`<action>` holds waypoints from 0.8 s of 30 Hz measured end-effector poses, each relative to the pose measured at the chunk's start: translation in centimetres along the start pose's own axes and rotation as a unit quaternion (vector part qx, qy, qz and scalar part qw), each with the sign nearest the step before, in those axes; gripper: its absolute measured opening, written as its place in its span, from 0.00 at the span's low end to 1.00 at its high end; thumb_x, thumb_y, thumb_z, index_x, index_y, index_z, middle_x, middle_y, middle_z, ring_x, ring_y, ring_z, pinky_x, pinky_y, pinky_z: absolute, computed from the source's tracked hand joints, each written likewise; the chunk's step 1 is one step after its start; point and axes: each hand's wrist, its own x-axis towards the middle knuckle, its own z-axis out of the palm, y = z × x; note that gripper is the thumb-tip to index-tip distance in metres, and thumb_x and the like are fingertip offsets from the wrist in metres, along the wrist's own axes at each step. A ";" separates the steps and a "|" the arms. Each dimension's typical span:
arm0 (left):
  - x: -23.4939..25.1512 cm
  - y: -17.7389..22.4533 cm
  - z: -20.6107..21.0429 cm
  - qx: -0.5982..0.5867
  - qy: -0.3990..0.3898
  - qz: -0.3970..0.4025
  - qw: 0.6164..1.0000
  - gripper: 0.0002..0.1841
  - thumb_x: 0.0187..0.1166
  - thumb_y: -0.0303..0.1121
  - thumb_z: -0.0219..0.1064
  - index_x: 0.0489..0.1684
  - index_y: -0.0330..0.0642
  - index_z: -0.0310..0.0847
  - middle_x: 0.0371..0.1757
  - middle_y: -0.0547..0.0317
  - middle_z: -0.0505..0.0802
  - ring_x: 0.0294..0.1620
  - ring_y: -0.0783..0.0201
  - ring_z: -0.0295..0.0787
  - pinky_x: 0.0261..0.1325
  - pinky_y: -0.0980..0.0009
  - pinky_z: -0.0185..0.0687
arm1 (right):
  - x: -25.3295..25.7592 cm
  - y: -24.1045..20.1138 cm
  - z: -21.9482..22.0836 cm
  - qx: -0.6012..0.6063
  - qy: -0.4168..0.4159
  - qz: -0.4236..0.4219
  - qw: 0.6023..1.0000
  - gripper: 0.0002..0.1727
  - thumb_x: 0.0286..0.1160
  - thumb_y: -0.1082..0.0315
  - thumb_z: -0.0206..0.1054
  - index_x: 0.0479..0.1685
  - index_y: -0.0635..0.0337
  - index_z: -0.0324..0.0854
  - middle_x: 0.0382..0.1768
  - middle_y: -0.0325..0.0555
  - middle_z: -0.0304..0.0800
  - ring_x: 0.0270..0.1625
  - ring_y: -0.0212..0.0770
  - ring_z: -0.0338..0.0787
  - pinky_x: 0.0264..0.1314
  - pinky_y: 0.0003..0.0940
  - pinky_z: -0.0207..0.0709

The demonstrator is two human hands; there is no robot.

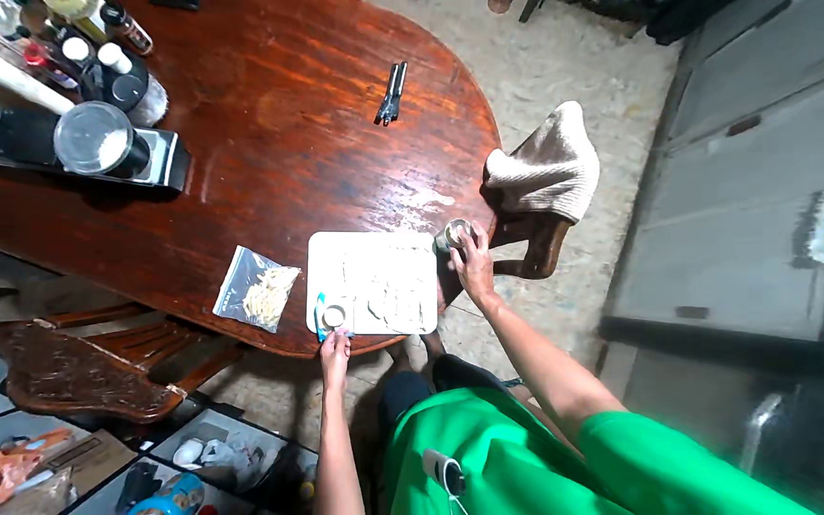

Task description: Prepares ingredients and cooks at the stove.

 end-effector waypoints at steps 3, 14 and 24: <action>0.0 -0.2 0.1 -0.009 0.003 0.003 1.000 0.15 0.93 0.32 0.51 0.59 0.32 0.83 0.27 0.61 0.83 0.22 0.72 0.74 0.26 0.78 0.71 | 0.2 0.0 0.0 -0.027 -0.022 -0.007 0.999 0.20 0.80 0.58 0.69 0.69 0.51 0.84 0.87 0.55 0.64 0.76 0.58 0.82 0.67 0.56 0.84; -0.8 0.0 0.1 -0.036 0.025 -0.010 0.999 0.16 0.94 0.32 0.50 0.61 0.32 0.82 0.28 0.59 0.84 0.22 0.70 0.77 0.26 0.77 0.75 | 0.6 -0.3 -1.6 -0.017 -0.064 0.011 0.998 0.30 0.78 0.56 0.73 0.80 0.49 0.76 0.87 0.55 0.64 0.73 0.62 0.83 0.65 0.62 0.83; -4.1 0.1 -0.9 0.042 0.110 -0.055 0.991 0.26 0.96 0.43 0.46 0.79 0.30 0.69 0.60 0.35 0.89 0.52 0.50 0.91 0.56 0.53 0.88 | -6.1 -1.6 -6.0 0.066 -0.085 0.020 0.994 0.32 0.82 0.58 0.66 0.81 0.67 0.69 0.81 0.63 0.72 0.81 0.54 0.77 0.82 0.48 0.74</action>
